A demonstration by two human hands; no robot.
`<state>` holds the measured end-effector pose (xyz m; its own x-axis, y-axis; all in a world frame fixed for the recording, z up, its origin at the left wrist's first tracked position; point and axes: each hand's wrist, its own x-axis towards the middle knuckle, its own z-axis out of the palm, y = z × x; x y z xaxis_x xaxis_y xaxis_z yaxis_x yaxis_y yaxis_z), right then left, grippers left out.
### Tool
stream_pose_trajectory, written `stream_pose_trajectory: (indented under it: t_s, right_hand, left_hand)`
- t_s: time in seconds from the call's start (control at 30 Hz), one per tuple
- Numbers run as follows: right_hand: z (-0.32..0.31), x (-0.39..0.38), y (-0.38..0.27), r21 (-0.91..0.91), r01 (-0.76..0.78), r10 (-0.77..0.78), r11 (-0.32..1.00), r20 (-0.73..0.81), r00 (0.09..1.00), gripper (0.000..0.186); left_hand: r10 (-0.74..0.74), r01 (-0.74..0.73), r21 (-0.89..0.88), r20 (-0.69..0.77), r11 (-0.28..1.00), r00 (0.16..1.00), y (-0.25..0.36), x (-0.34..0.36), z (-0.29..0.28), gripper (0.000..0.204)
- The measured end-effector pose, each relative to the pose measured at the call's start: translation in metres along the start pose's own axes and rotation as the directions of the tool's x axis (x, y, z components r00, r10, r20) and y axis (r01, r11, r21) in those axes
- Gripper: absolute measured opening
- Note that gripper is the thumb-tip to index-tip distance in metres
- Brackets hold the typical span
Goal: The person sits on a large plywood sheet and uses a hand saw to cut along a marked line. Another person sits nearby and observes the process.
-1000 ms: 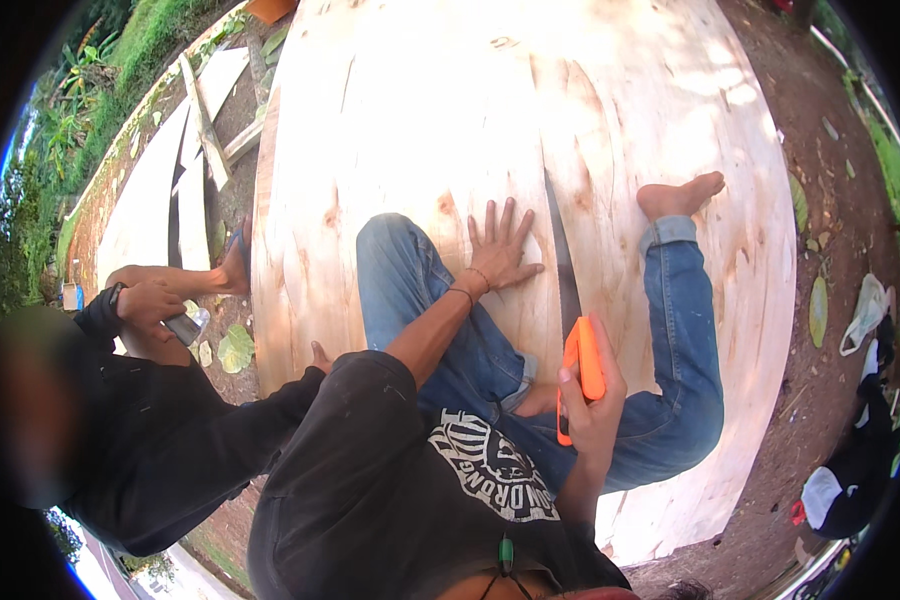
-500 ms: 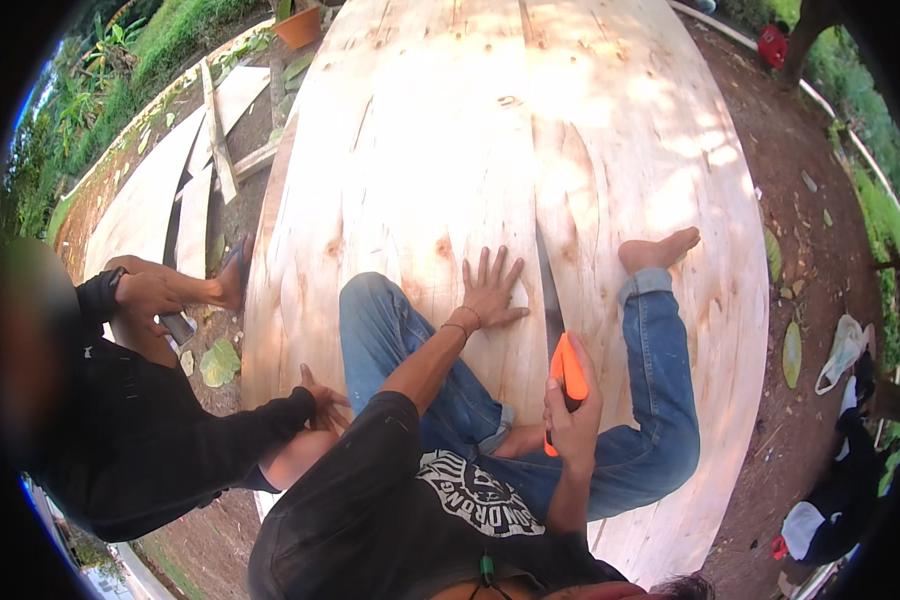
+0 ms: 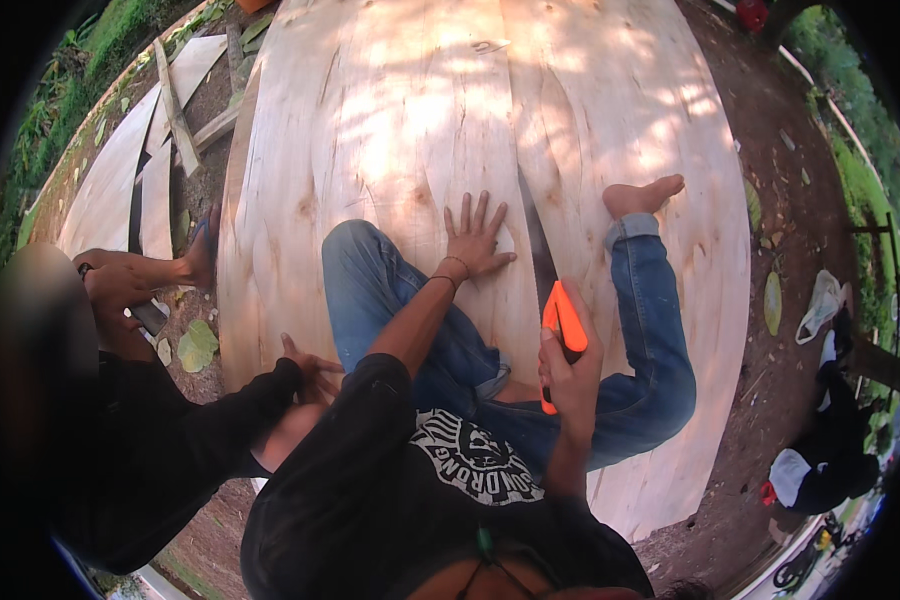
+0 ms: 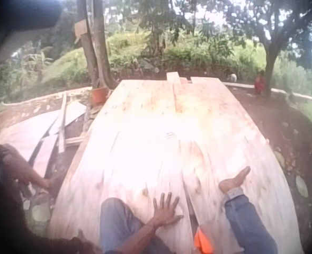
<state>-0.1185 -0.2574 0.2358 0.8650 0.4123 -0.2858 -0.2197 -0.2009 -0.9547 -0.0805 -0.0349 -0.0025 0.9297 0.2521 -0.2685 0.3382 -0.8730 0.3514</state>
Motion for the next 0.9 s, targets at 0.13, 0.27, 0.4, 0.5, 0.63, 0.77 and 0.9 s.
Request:
stream_pose_trajectory:
  t_s: [0.13, 0.27, 0.4, 0.5, 0.63, 0.77, 0.9]
  right_hand:
    - [-0.003, -0.004, -0.021, 0.177, -0.098, 0.102, 0.979, -0.014, 0.995, 0.06]
    - [0.008, 0.019, -0.007, 0.172, -0.118, 0.118, 0.978, 0.007, 0.993, 0.06]
    - [0.005, -0.004, -0.025, 0.158, -0.103, 0.103, 0.982, 0.009, 0.995, 0.061]
    - [0.015, 0.008, -0.012, 0.172, -0.09, 0.093, 0.981, -0.005, 0.996, 0.061]
    - [0.016, 0.002, -0.032, 0.166, -0.155, 0.161, 0.974, -0.023, 0.987, 0.06]
    - [0.013, -0.014, -0.031, 0.108, -0.082, 0.083, 0.991, -0.009, 0.996, 0.06]
    - [0.021, 0.011, -0.015, 0.146, -0.115, 0.119, 0.983, -0.016, 0.993, 0.059]
  left_hand:
    - [-0.008, 0.008, 0.02, -0.005, 1.0, 1.0, -0.002, -0.001, -0.008, 0.11]
    - [-0.007, 0.009, 0.063, -0.027, 0.998, 1.0, -0.002, 0.001, -0.002, 0.109]
    - [-0.024, 0.023, 0.047, 0.001, 0.999, 1.0, -0.002, 0.0, -0.005, 0.111]
    - [-0.011, 0.014, 0.074, -0.042, 0.997, 0.999, -0.002, 0.002, 0.0, 0.111]
    - [0.003, -0.003, 0.005, -0.049, 1.0, 0.999, -0.004, -0.002, 0.001, 0.109]
    - [-0.02, 0.02, 0.051, -0.013, 0.998, 1.0, -0.001, 0.003, -0.002, 0.11]
    - [-0.002, 0.003, 0.024, -0.027, 1.0, 1.0, -0.004, 0.002, 0.003, 0.11]
